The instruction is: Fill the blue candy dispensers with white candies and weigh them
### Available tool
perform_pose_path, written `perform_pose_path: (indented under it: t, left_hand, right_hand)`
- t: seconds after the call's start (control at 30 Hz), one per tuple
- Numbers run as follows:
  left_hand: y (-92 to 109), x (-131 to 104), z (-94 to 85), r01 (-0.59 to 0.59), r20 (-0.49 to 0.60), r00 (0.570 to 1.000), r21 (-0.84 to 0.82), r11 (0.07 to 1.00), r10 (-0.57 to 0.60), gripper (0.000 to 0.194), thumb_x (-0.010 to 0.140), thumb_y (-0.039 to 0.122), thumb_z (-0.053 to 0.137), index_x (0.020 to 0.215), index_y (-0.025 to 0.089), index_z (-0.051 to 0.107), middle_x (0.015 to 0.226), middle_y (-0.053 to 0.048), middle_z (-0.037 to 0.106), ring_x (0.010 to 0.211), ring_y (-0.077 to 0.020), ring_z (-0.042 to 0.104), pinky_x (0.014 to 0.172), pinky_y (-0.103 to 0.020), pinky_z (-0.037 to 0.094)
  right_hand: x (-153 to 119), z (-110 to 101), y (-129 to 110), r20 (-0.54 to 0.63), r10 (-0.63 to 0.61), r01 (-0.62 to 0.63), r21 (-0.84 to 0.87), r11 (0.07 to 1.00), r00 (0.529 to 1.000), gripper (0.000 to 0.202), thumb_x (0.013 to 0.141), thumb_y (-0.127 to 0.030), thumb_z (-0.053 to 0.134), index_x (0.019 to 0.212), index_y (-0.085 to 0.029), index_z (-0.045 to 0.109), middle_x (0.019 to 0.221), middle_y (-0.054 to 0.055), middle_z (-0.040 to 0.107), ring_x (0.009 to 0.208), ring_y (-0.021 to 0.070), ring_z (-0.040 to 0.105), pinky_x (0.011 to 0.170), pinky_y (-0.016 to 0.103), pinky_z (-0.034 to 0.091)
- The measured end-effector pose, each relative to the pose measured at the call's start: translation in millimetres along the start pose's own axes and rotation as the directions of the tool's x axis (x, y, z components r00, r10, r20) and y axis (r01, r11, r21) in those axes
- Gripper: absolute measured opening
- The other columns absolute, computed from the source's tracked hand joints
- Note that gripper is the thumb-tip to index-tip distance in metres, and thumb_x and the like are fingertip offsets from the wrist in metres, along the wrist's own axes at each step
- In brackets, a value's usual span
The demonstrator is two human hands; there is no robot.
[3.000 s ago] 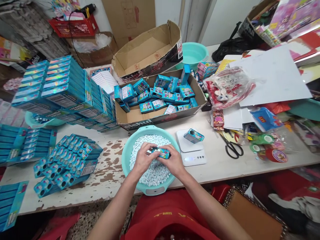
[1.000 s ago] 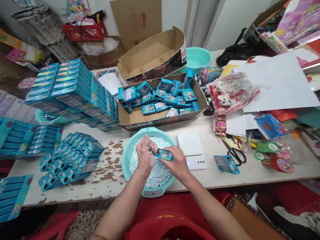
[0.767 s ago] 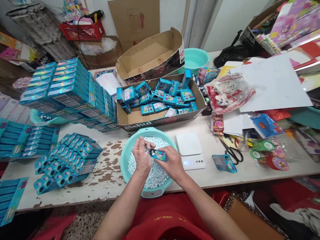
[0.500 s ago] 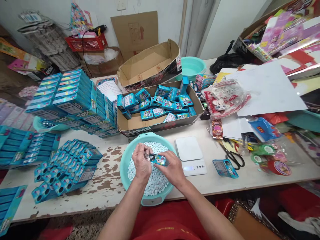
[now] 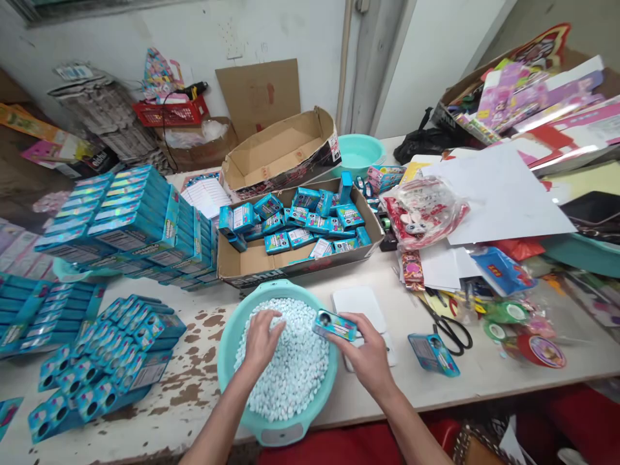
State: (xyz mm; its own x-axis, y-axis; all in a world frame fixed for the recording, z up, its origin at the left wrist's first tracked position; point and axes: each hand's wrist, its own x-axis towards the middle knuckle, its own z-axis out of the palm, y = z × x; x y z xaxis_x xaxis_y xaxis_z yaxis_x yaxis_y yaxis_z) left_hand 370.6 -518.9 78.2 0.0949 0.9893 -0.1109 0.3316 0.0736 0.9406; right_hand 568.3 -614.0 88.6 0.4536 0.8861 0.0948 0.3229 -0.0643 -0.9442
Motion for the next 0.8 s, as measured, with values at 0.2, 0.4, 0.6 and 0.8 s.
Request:
perform_pose_path:
  t: [0.2, 0.4, 0.6, 0.8]
  left_hand:
    - [36, 77, 30.8, -0.223, 0.053, 0.975, 0.13, 0.966, 0.218, 0.016, 0.073, 0.03, 0.065, 0.087, 0.023, 0.065, 0.097, -0.005, 0.063, 0.099, -0.0232, 0.055, 0.094, -0.037, 0.039]
    - [79, 221, 138.8, 0.389, 0.023, 0.913, -0.342, 0.855, -0.407, 0.028, 0.06, 0.019, 0.078, 0.076, 0.016, 0.055, 0.084, -0.007, 0.061, 0.091, -0.0235, 0.059, 0.081, -0.036, 0.048]
    - [61, 265, 188.8, 0.521, 0.016, 0.8, -0.514, 0.681, -0.599, 0.028, 0.069, 0.019, 0.072, 0.082, 0.018, 0.047, 0.08, -0.002, 0.059, 0.076, -0.0176, 0.062, 0.065, -0.029, 0.051]
    - [61, 251, 145.7, 0.604, 0.156, 0.754, -0.545, 0.581, -0.638, 0.015, 0.077, 0.011, 0.06, 0.087, 0.018, 0.051, 0.077, -0.003, 0.06, 0.068, -0.0161, 0.062, 0.059, -0.03, 0.053]
  right_hand:
    - [23, -31, 67, -0.197, 0.036, -0.057, -0.102, 0.993, 0.98, 0.03, 0.072, -0.038, 0.069, 0.095, -0.02, 0.063, 0.09, 0.006, 0.065, 0.086, 0.0229, 0.063, 0.077, 0.036, 0.051]
    - [29, -26, 101, -0.236, -0.046, -0.006, -0.214, 0.977, 0.971, 0.046, 0.078, -0.045, 0.062, 0.114, -0.017, 0.055, 0.114, 0.013, 0.058, 0.109, 0.0273, 0.055, 0.09, 0.043, 0.046]
    - [1, -53, 92, -0.267, -0.14, 0.015, -0.423, 0.906, 0.954, 0.04, 0.085, -0.042, 0.055, 0.119, -0.021, 0.053, 0.124, 0.014, 0.049, 0.115, 0.0285, 0.049, 0.089, 0.043, 0.046]
    - [-9, -75, 82, -0.346, -0.208, 0.026, -0.465, 0.885, 0.915, 0.035, 0.085, -0.042, 0.055, 0.111, -0.019, 0.057, 0.118, 0.014, 0.053, 0.108, 0.0288, 0.052, 0.086, 0.045, 0.046]
